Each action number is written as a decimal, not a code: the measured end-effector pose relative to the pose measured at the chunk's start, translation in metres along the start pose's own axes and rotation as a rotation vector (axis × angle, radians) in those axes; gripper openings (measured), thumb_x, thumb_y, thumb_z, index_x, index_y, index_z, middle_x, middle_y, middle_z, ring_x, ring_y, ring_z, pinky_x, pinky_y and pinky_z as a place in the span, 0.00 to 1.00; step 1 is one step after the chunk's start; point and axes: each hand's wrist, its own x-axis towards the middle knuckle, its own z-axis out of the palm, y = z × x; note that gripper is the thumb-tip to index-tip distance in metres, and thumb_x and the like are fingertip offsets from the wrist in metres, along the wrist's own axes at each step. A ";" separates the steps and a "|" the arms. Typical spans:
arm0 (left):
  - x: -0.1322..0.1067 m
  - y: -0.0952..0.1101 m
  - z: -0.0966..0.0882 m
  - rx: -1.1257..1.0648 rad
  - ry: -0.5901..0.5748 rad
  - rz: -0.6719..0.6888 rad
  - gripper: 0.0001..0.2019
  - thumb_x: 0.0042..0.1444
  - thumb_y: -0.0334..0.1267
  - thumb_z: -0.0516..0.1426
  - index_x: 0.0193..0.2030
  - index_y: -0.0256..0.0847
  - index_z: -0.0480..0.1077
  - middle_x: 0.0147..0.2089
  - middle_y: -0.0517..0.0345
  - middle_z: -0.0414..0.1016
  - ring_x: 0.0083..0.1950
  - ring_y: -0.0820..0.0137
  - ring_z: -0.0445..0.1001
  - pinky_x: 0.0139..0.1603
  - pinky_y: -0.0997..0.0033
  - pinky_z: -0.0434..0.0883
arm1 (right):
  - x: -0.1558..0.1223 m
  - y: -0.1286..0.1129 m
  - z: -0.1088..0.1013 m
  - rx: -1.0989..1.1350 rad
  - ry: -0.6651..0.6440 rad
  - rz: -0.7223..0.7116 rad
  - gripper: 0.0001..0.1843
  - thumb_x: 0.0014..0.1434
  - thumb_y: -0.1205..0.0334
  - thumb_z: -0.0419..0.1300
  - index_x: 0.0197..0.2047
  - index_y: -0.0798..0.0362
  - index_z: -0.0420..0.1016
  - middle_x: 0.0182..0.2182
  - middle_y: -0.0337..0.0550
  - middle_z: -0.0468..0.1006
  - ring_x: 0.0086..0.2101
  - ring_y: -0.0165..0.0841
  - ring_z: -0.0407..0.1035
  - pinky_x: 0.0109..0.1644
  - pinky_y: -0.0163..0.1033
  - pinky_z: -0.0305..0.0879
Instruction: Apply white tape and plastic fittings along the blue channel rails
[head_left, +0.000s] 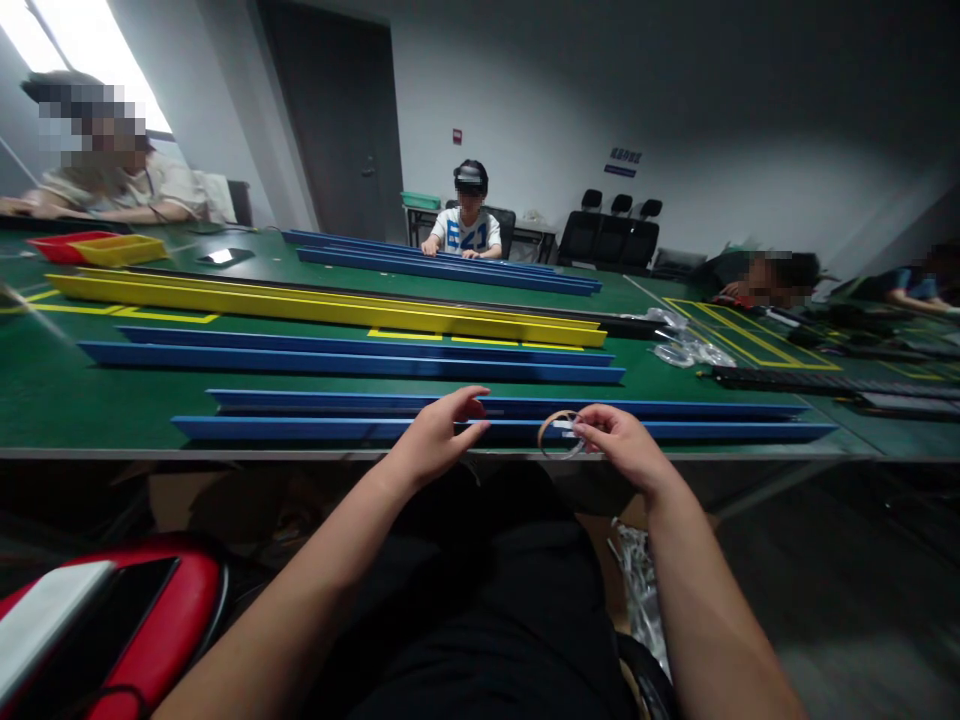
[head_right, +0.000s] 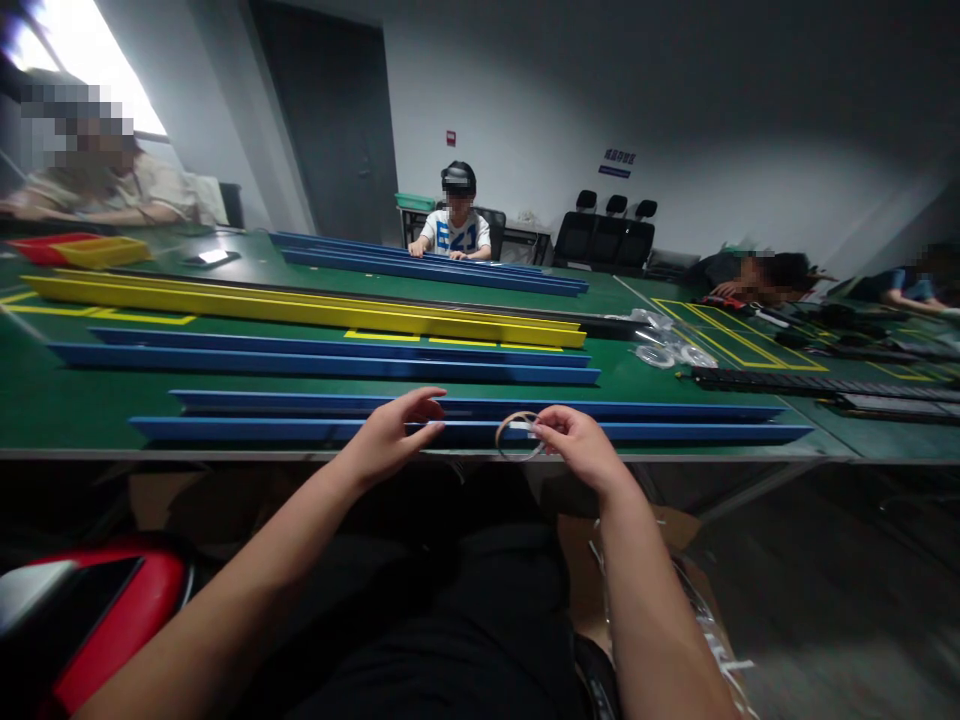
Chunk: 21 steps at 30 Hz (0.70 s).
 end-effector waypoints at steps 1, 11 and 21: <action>0.002 -0.005 -0.004 0.129 0.043 0.040 0.21 0.54 0.38 0.62 0.56 0.47 0.72 0.45 0.53 0.79 0.47 0.63 0.77 0.53 0.62 0.72 | -0.004 0.012 -0.019 -0.057 0.009 0.051 0.21 0.50 0.47 0.69 0.39 0.54 0.75 0.29 0.38 0.76 0.25 0.28 0.66 0.29 0.35 0.64; 0.013 -0.034 0.002 0.948 0.130 0.102 0.14 0.64 0.45 0.51 0.49 0.44 0.74 0.47 0.51 0.78 0.49 0.60 0.75 0.50 0.60 0.70 | -0.070 0.148 -0.164 -0.328 0.203 0.385 0.26 0.47 0.39 0.66 0.39 0.52 0.75 0.24 0.39 0.76 0.23 0.31 0.67 0.26 0.35 0.61; 0.011 -0.035 0.005 1.074 0.114 0.118 0.16 0.67 0.45 0.47 0.49 0.45 0.74 0.49 0.51 0.77 0.48 0.61 0.75 0.48 0.60 0.67 | -0.082 0.218 -0.208 -1.157 0.273 0.642 0.17 0.48 0.55 0.65 0.40 0.55 0.81 0.42 0.58 0.81 0.47 0.48 0.75 0.48 0.44 0.69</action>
